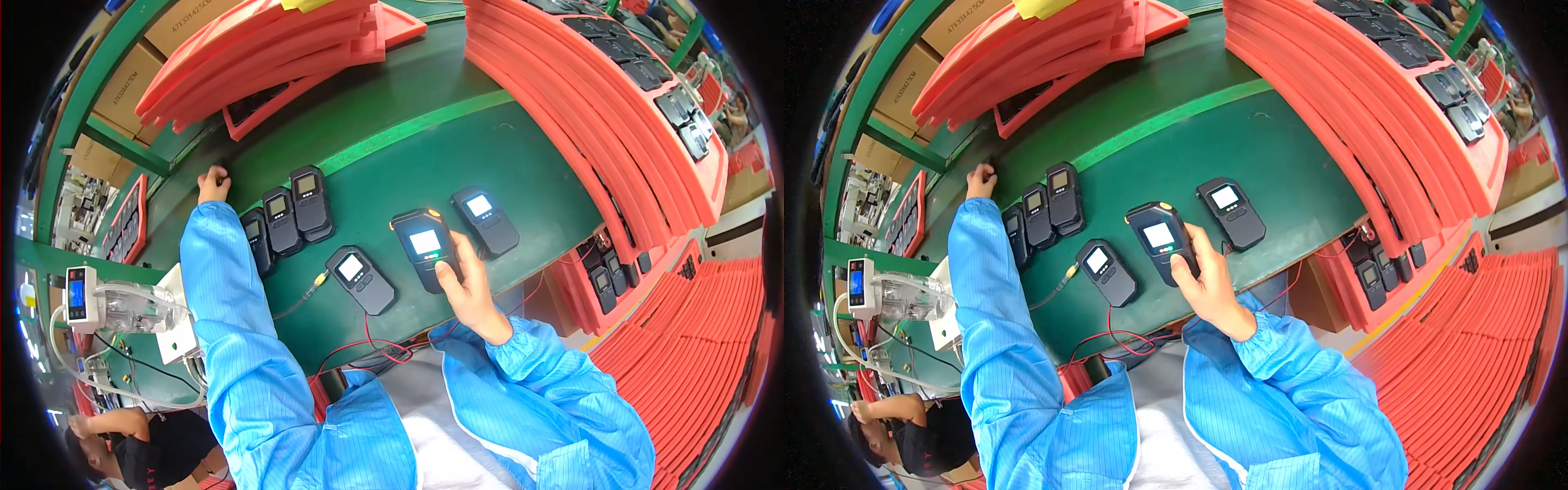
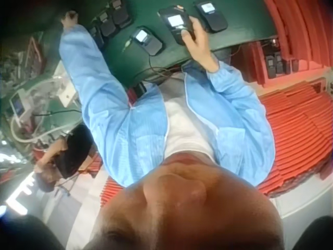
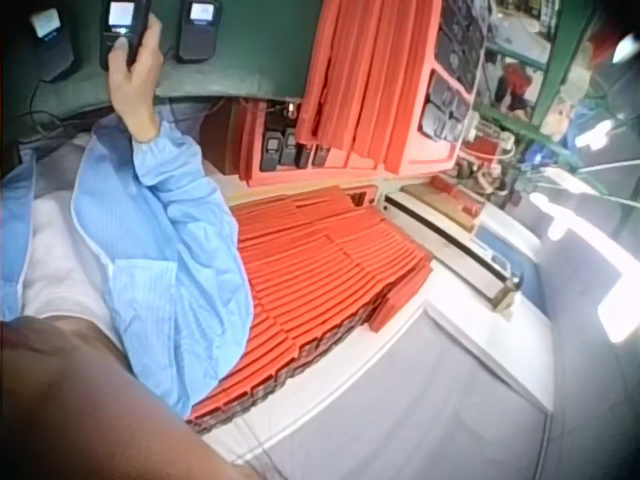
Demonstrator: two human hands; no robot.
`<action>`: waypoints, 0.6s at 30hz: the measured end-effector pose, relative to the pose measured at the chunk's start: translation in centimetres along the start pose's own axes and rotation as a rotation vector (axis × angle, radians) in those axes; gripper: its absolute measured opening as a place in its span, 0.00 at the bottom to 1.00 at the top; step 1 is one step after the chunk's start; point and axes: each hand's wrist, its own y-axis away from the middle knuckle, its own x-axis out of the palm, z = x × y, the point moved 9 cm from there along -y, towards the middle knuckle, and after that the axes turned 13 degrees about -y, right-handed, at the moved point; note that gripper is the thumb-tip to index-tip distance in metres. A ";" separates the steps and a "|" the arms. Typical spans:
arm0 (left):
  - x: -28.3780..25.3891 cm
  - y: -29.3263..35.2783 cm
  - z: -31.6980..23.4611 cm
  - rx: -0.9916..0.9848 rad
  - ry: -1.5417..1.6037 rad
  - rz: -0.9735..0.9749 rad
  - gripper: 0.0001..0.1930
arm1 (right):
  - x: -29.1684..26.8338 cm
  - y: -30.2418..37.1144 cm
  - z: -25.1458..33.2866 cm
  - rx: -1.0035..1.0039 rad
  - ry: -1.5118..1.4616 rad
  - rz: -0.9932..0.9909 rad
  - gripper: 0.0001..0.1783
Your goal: Assembling and testing handheld electronic devices on a production line.
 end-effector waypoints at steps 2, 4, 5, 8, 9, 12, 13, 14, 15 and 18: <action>-0.9 -0.1 -3.8 0.110 0.368 -0.083 0.21 | -0.5 -0.1 -0.4 -0.029 -0.040 -0.061 0.26; -4.5 2.7 -18.4 0.124 0.703 0.048 0.25 | -1.8 -0.1 -0.7 0.051 0.021 -0.103 0.27; -6.4 5.2 -24.5 0.123 0.802 0.202 0.27 | -2.3 -0.1 -0.7 0.121 0.044 -0.112 0.27; -10.7 9.1 -31.1 0.435 0.860 0.342 0.31 | -1.2 0.2 0.2 0.163 0.134 -0.041 0.27; -10.1 10.9 -33.8 0.476 0.894 0.529 0.32 | -1.3 0.1 0.3 0.145 0.246 -0.020 0.26; -8.9 13.8 -39.0 0.497 0.861 0.821 0.32 | -1.1 0.1 1.1 0.128 0.399 0.011 0.26; -8.0 14.7 -39.9 0.465 0.791 0.918 0.33 | -0.9 0.0 1.4 0.133 0.428 0.032 0.25; -6.9 15.5 -40.3 0.433 0.718 1.013 0.34 | -0.8 0.1 1.7 0.138 0.458 0.052 0.24; -6.1 15.3 -40.8 0.441 0.726 1.020 0.34 | -1.3 0.0 2.0 0.143 0.468 0.047 0.24; -3.7 14.5 -43.6 0.770 0.635 0.918 0.33 | -2.3 -0.7 5.9 -0.234 0.770 0.116 0.26</action>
